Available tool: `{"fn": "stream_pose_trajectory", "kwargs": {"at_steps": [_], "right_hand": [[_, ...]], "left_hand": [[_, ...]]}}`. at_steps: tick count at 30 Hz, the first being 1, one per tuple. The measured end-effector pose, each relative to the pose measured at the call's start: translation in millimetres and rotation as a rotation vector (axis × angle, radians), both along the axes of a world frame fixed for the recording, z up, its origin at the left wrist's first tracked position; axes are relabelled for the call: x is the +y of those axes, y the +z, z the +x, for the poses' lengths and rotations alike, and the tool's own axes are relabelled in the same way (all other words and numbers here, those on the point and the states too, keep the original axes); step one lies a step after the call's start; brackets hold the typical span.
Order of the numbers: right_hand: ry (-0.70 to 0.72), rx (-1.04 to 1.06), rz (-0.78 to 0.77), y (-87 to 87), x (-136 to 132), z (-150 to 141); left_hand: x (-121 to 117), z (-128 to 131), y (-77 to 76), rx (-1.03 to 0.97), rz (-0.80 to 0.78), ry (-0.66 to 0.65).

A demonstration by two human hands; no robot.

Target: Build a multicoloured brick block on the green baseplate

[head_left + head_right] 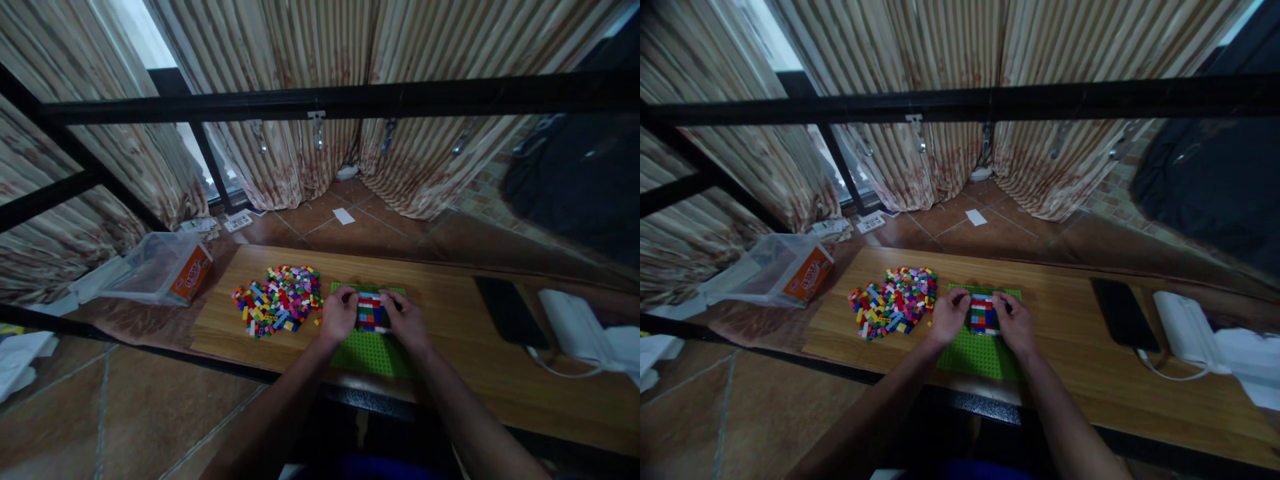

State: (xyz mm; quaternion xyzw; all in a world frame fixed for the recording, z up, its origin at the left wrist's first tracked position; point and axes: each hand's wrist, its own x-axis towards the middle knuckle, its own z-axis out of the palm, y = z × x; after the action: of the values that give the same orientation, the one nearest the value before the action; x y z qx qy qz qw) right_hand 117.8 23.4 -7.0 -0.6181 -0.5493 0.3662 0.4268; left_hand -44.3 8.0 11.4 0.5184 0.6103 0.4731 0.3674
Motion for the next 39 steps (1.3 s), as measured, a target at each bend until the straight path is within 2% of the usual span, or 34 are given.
{"fn": "stream_pose_trajectory", "kwargs": {"at_steps": [4,6,8,10,13,16,18,19,21,24,26,28,33,36,39], "right_hand": [[-0.139,0.079,0.038,18.8,-8.0,8.9],[-0.237,0.082,0.109,32.8,-15.6,12.3],[-0.254,0.186,0.134,47.7,-22.9,14.4],[-0.210,0.441,0.138,62.0,-28.2,14.7],[-0.134,0.794,-0.005,78.0,-33.0,8.8],[-0.084,0.859,-0.097,79.9,-40.2,-11.1],[-0.044,0.722,-0.073,71.6,-48.5,-32.6],[0.023,0.591,-0.058,65.2,-53.0,-44.4],[0.222,0.185,0.009,50.1,-60.7,-66.6],[0.440,-0.266,0.211,28.6,-63.9,-89.6],[0.493,-0.475,0.256,18.4,-60.6,-97.2],[0.512,-0.630,0.236,12.1,-55.1,-101.1],[0.562,-0.761,0.173,7.5,-44.2,-108.8],[0.534,-0.728,0.180,8.7,-43.9,-113.5],[0.483,-0.606,0.213,14.0,-48.5,-111.1]], "left_hand": [[-37.9,-10.3,10.5,-0.007,0.055,-0.008],[-66.4,-15.5,12.4,-0.037,0.075,-0.054],[-95.3,-19.7,9.8,-0.089,0.015,-0.146],[-119.4,-23.7,4.2,-0.163,-0.087,-0.174],[-140.3,-31.5,-4.0,-0.281,-0.176,-0.087],[-145.5,-42.1,-6.3,-0.306,-0.192,-0.037],[-144.6,-48.9,-5.0,-0.273,-0.194,-0.030],[-143.6,-51.8,-3.9,-0.246,-0.192,-0.026],[-141.6,-56.5,-1.5,-0.186,-0.187,-0.021],[-138.4,-61.5,1.6,-0.101,-0.183,-0.026],[-135.4,-64.4,2.4,-0.055,-0.194,-0.037],[-131.0,-66.9,1.6,-0.015,-0.195,-0.040],[-114.7,-71.0,-3.8,0.098,-0.167,-0.039],[-104.9,-70.4,-4.4,0.165,-0.149,-0.053],[-96.8,-67.8,-3.4,0.264,-0.142,-0.021]]}}
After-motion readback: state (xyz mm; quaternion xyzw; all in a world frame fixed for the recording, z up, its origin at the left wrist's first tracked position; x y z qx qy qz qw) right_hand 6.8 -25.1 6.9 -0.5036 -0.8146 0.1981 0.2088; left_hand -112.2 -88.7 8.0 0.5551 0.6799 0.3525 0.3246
